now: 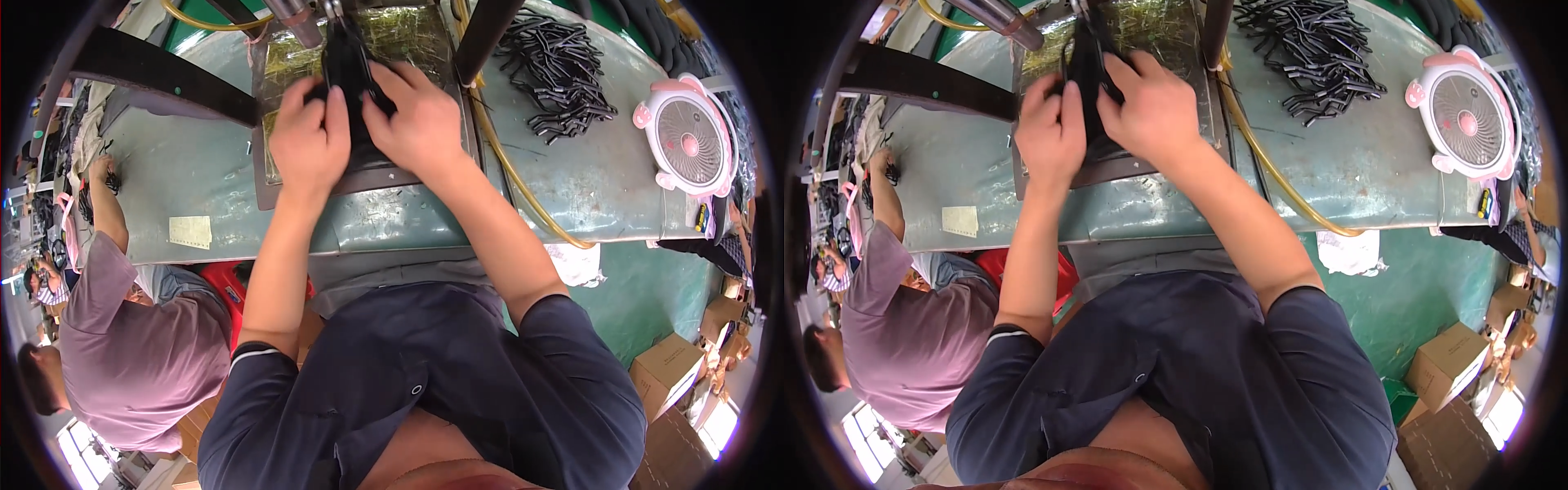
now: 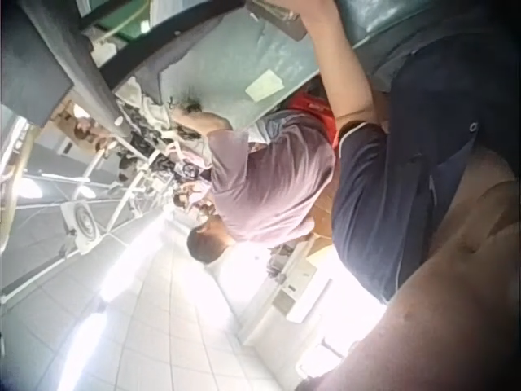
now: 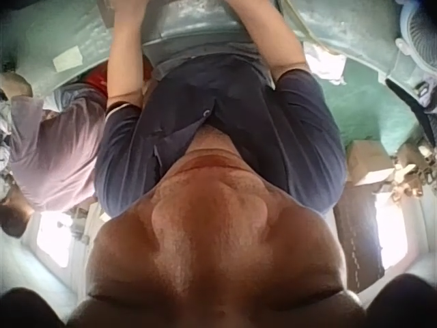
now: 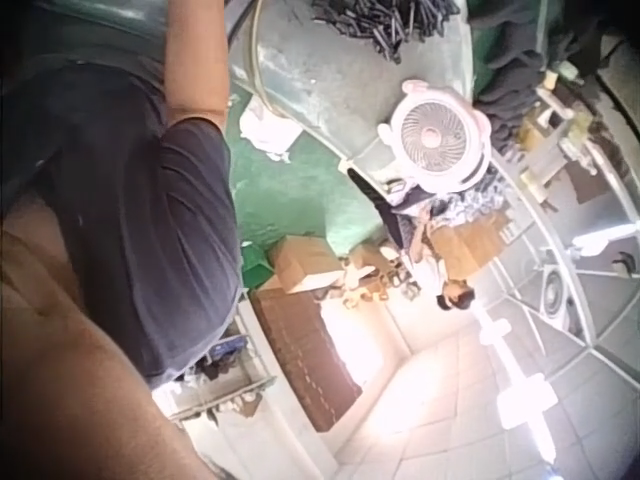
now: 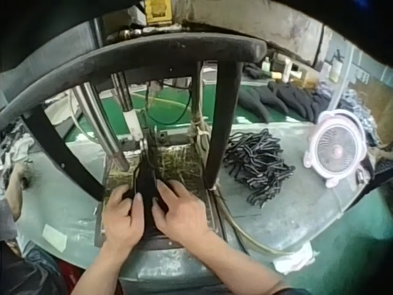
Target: Fitting metal support rails into bicycle seat bases using a press machine.
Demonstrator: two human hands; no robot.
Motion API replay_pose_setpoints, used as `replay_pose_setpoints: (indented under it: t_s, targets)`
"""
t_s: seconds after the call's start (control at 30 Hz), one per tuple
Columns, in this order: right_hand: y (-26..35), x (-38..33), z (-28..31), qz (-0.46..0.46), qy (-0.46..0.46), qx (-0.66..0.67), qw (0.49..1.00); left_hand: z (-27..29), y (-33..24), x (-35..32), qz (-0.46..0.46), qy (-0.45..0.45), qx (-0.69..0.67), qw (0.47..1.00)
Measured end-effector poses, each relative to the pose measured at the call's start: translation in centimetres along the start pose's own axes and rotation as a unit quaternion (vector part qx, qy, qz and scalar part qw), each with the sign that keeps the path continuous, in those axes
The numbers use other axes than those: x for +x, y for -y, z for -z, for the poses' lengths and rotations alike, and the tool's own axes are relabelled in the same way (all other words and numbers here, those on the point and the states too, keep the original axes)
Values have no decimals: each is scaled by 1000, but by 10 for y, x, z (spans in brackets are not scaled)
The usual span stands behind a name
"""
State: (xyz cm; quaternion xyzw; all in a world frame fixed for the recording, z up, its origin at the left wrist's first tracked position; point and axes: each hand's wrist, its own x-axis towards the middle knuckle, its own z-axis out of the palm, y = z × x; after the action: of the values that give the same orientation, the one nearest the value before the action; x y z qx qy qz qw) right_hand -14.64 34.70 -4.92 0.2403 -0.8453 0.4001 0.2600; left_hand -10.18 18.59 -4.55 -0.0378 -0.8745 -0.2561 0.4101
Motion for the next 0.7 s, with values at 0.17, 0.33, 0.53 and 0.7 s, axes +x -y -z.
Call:
replay_pose_setpoints:
  t_s: [0.17, 0.33, 0.53, 0.7]
  targets:
    - [-9, 8, -22, 30, -47, 0, 998, -11, 17, 8, -19, -25, 9, 999]
    - [-8, 7, -19, 36, -58, -8, 998, -9, 13, 3, -2, -54, -20, 998]
    - [0, 9, -2, -15, 6, 65, 998, 6, 6, 3, 30, 27, 59, 997]
    - [-2, -1, 47, -127, 118, 350, 921, 53, 9, 14, 273, 159, -84, 945]
